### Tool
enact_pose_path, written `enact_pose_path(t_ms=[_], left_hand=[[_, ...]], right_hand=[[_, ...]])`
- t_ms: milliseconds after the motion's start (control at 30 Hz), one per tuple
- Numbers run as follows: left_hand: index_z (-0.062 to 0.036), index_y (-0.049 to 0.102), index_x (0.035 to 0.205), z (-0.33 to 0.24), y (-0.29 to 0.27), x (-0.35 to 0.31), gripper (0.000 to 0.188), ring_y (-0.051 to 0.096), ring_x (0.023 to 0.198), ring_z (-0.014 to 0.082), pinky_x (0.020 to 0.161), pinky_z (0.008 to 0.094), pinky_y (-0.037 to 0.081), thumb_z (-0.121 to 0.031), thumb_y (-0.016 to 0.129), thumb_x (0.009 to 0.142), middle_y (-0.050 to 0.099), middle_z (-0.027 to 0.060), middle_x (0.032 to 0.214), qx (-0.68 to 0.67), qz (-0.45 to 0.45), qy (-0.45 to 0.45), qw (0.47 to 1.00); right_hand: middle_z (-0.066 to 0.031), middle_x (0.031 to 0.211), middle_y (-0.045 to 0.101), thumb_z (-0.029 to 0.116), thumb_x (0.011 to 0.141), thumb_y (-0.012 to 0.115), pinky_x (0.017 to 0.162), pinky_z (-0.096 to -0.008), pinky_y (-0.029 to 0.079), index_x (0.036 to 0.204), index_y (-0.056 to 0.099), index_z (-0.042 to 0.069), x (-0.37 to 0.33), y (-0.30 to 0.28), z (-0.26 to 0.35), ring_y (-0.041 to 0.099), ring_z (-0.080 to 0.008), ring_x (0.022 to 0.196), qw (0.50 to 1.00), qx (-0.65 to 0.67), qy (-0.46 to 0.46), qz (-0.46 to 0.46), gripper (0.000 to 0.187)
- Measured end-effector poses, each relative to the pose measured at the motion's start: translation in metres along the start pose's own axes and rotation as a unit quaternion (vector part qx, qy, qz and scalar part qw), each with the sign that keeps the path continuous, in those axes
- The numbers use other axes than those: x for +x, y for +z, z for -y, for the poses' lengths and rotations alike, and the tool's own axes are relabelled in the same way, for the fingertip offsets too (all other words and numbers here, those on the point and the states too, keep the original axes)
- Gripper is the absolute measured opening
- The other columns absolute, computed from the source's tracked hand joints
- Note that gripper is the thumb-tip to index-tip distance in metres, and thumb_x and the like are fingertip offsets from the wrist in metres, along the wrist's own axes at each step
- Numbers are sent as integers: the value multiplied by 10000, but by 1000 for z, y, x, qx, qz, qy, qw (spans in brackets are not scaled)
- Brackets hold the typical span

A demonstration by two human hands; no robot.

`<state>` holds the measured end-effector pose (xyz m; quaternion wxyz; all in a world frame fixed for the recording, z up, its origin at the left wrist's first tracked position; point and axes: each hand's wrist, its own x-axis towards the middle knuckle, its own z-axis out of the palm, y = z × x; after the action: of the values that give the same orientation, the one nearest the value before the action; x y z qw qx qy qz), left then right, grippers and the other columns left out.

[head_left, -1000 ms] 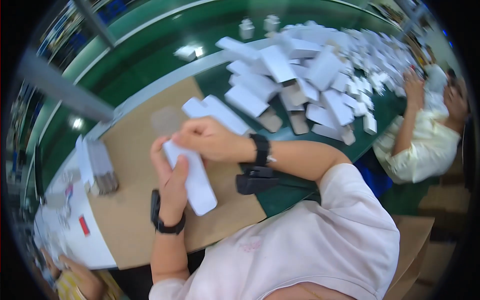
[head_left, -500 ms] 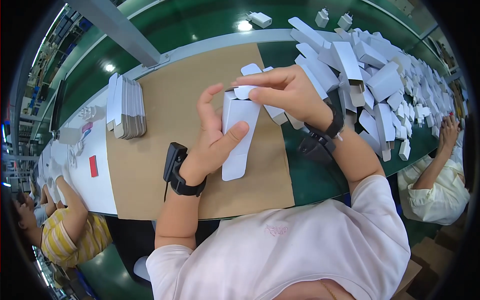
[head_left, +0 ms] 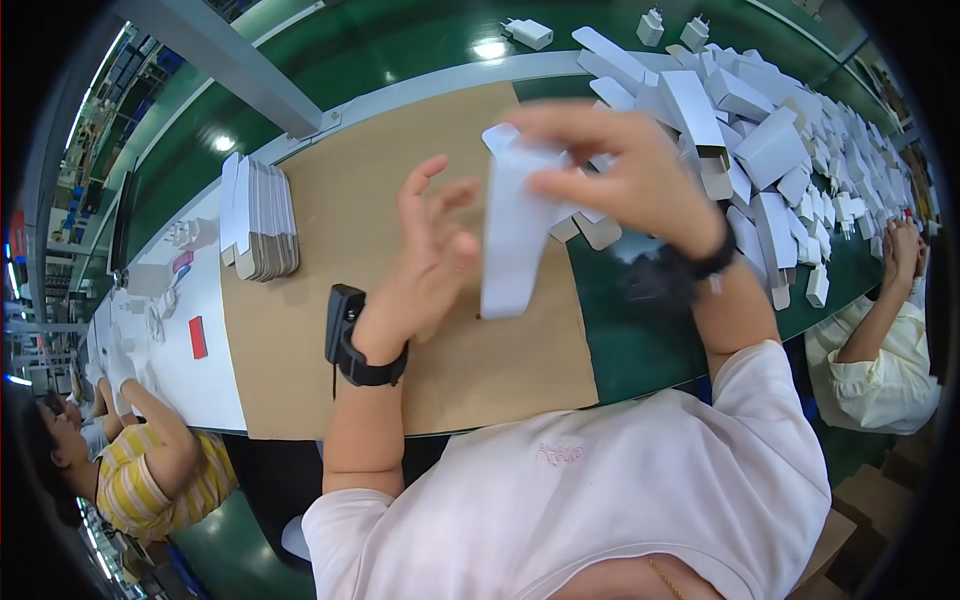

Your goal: The person folds white cardboard boxes by hand, one at a time, and stacks them on the table. After folding several boxes, the person picks up a bundle of flat cardboard boxes and removes a thin plastic film from around them.

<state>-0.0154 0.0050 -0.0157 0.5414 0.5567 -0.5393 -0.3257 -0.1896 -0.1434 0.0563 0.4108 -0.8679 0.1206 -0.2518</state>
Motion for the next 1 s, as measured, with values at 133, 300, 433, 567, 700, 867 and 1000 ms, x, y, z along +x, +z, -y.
enact_pose_path(t_ms=[133, 300, 433, 567, 700, 867, 1000], left_hand=[[-24, 416, 1193, -9, -16, 10, 458, 499, 779, 120, 708, 245, 440, -222, 612, 830, 501, 84, 982, 59, -120, -52, 990], [-22, 512, 1070, 3, -3, 13, 350, 480, 669, 84, 612, 221, 435, -170, 650, 784, 529, 44, 853, 137, -139, -92, 977], [-21, 530, 1028, 2, 3, 7, 299, 474, 627, 80, 591, 216, 426, -161, 645, 789, 527, 17, 755, 188, -149, -114, 964], [-26, 531, 1025, 4, 9, 8, 286, 468, 617, 81, 575, 216, 417, -153, 641, 793, 520, 10, 731, 187, -120, -131, 966], [-30, 535, 1020, -3, 14, 8, 281, 465, 624, 79, 579, 214, 413, -156, 643, 793, 521, 7, 736, 211, -103, -136, 963], [17, 437, 1171, 10, 22, 6, 537, 512, 762, 121, 680, 251, 442, -218, 691, 761, 540, 72, 915, 44, -101, -157, 981], [42, 272, 1303, 0, 46, 2, 816, 522, 961, 193, 814, 305, 435, -255, 744, 707, 505, 134, 1109, 44, -105, -120, 986]], right_hand=[[-35, 1005, 648, 201, 768, 689, 705, -233, 460, 1086, 631, 100, -45, -94, 19, 587, -105, 798, 878, -254, -19, -405, 339], [-20, 960, 656, 262, 800, 650, 708, -229, 447, 1051, 654, 152, -45, -128, -13, 593, -116, 795, 843, -355, 69, -399, 274], [-60, 1019, 632, 176, 739, 670, 670, -280, 475, 1034, 629, 114, 0, -23, -44, 593, -193, 842, 974, -208, -18, -86, 304], [-226, 1032, 560, 166, 679, 701, 842, -395, 420, 1222, 473, 109, 9, 40, -91, 512, -344, 995, 947, -315, 56, 18, 592], [-225, 919, 555, 130, 651, 712, 839, -415, 419, 1209, 434, 97, 13, 42, -97, 516, -367, 901, 944, -307, 116, 24, 624], [-182, 973, 574, 75, 685, 664, 761, -379, 450, 1107, 466, 50, 17, 36, -77, 553, -339, 891, 981, -151, 91, -78, 468], [-116, 919, 578, 92, 733, 622, 729, -271, 455, 1017, 508, 37, 10, 57, -32, 581, -241, 810, 975, -83, -70, -193, 311]])
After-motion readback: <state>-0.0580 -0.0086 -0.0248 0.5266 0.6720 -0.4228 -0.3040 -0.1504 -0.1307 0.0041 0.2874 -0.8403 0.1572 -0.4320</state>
